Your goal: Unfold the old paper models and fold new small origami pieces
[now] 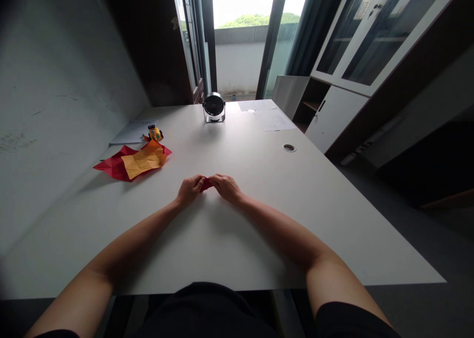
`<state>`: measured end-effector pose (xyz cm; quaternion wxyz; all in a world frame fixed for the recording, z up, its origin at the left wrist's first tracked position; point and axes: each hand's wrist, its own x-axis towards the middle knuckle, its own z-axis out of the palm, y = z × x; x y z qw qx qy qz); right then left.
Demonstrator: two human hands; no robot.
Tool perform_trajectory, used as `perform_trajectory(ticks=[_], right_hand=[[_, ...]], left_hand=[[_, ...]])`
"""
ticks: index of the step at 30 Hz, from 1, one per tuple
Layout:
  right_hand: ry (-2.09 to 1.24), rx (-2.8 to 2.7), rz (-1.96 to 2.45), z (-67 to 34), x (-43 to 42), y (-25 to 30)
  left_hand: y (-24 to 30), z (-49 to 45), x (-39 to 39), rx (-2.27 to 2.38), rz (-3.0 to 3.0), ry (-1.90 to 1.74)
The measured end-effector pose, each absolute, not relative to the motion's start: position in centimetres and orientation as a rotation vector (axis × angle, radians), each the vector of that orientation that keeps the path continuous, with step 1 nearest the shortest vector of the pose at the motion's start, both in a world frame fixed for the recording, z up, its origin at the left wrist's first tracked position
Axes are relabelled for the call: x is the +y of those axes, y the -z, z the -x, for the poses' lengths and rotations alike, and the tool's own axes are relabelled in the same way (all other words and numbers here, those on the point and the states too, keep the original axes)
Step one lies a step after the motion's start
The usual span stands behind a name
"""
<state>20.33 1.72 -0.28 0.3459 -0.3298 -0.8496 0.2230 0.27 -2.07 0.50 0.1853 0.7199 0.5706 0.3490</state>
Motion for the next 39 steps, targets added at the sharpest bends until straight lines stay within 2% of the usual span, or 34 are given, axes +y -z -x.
perform_trajectory(ticks=[10,20,29,39], right_hand=[[-0.661,-2.128,0.887,-20.2,1.9,0.1],[-0.71,-2.039,0.919,-20.5,2.2,0.1],[-0.802,-1.888,0.973,-20.4,2.3,0.1],[-0.895,-1.664,0.996,-20.7,2.8,-0.2]], left_hand=[[-0.8,-0.5,-2.6,1.7,-2.147,-0.987],[-0.5,-0.3,-2.0,1.471,-1.922,-1.108],[-0.7,-0.5,-2.0,1.341,-2.003,-0.884],[-0.5,-0.6,-2.0,1.216,-1.799,-1.002]])
